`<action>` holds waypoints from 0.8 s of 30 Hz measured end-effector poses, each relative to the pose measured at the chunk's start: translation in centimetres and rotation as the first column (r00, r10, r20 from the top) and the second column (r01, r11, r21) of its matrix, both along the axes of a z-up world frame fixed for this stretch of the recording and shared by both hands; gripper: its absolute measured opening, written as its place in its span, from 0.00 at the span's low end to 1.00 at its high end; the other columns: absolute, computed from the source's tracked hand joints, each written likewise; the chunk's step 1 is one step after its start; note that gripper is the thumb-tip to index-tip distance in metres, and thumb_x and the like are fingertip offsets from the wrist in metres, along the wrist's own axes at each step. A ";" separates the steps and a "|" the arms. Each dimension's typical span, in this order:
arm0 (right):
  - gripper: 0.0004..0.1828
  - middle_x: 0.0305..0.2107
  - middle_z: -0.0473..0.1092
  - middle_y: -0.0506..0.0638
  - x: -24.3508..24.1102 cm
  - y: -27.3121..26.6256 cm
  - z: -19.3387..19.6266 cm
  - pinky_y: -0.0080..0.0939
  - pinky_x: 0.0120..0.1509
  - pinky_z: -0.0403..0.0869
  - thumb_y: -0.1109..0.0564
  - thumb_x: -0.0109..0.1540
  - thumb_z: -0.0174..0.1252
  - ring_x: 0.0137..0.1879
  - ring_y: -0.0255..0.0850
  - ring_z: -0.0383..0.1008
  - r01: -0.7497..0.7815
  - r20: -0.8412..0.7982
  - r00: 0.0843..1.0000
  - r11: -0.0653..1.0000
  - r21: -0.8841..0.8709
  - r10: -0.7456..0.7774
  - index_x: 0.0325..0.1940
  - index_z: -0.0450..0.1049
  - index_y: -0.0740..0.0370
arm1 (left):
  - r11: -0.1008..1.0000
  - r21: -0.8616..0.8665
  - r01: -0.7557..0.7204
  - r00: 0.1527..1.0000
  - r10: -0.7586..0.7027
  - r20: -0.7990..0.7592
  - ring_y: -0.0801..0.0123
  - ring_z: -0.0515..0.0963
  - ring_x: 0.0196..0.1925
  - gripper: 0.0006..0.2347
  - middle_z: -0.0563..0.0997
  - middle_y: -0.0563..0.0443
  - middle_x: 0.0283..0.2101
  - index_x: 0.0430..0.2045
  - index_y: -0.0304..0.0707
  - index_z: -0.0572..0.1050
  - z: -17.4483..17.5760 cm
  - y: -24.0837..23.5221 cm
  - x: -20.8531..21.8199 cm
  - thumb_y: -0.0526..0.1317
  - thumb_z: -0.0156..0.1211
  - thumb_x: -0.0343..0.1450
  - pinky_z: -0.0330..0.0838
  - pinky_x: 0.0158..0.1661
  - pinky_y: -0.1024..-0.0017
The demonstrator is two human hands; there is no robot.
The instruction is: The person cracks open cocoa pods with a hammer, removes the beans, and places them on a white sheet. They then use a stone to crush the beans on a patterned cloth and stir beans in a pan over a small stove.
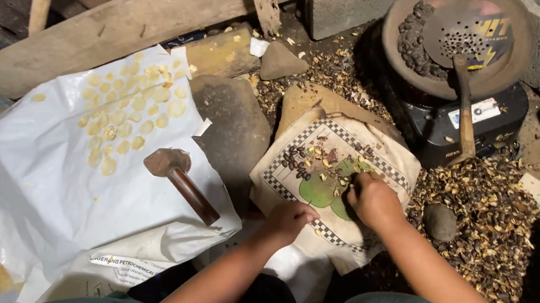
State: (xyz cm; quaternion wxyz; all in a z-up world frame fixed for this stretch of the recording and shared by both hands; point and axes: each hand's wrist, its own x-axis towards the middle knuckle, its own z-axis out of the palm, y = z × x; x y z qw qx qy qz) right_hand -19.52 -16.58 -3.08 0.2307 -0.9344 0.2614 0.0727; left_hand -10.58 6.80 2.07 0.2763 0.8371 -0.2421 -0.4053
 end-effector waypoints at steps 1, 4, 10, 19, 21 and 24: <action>0.18 0.37 0.74 0.53 0.4 -0.4 0.3 0.54 0.50 0.82 0.41 0.60 0.59 0.45 0.55 0.82 -0.005 0.004 1.000 1.000 -0.001 0.005 0.45 0.76 0.53 | 1.000 -0.001 -0.005 1.000 0.005 0.004 0.46 0.81 0.53 0.10 0.86 0.46 0.43 0.40 0.51 0.83 -0.9 -0.1 0.3 0.45 0.54 0.72 0.75 0.54 0.53; 0.19 0.36 0.79 0.61 1.0 -0.2 2.7 0.59 0.56 0.78 0.42 0.64 0.48 0.51 0.60 0.80 0.183 -0.032 0.983 0.954 0.237 -0.181 0.42 0.81 0.52 | 0.991 0.126 -0.033 0.999 0.028 0.037 0.58 0.80 0.57 0.13 0.84 0.59 0.49 0.48 0.67 0.80 -1.3 0.1 0.6 0.51 0.50 0.73 0.73 0.57 0.59; 0.14 0.35 0.78 0.62 2.4 1.3 0.6 0.57 0.49 0.81 0.48 0.61 0.60 0.44 0.61 0.82 -0.038 0.060 0.998 0.995 0.092 0.033 0.43 0.79 0.59 | 0.958 -0.131 0.255 0.950 -0.223 0.216 0.42 0.84 0.43 0.06 0.83 0.37 0.34 0.31 0.46 0.83 2.3 0.1 -2.3 0.37 0.59 0.67 0.80 0.43 0.55; 0.13 0.42 0.75 0.69 0.9 -1.1 1.3 0.59 0.57 0.78 0.52 0.60 0.60 0.53 0.67 0.78 0.135 -0.067 0.990 0.942 0.307 -0.121 0.47 0.79 0.51 | 0.886 -0.041 0.463 0.808 -0.402 0.430 0.52 0.82 0.46 0.10 0.76 0.45 0.41 0.45 0.44 0.73 0.8 0.5 -1.7 0.37 0.62 0.71 0.79 0.44 0.60; 0.11 0.39 0.77 0.71 0.2 -2.5 2.0 0.56 0.59 0.76 0.54 0.60 0.58 0.54 0.67 0.79 0.207 -0.080 0.978 0.921 0.330 -0.192 0.44 0.81 0.51 | 0.880 -0.052 0.471 0.812 -0.410 0.415 0.48 0.81 0.46 0.11 0.75 0.44 0.40 0.45 0.42 0.72 0.4 0.5 -1.5 0.37 0.63 0.71 0.79 0.44 0.59; 0.09 0.36 0.79 0.67 -0.4 -3.7 3.3 0.56 0.54 0.76 0.54 0.57 0.61 0.50 0.65 0.80 0.256 -0.036 0.965 0.906 0.337 -0.260 0.40 0.82 0.52 | 0.878 -0.047 0.477 0.825 -0.428 0.369 0.48 0.82 0.45 0.10 0.75 0.43 0.39 0.43 0.40 0.72 0.2 0.3 -1.2 0.38 0.63 0.70 0.79 0.44 0.59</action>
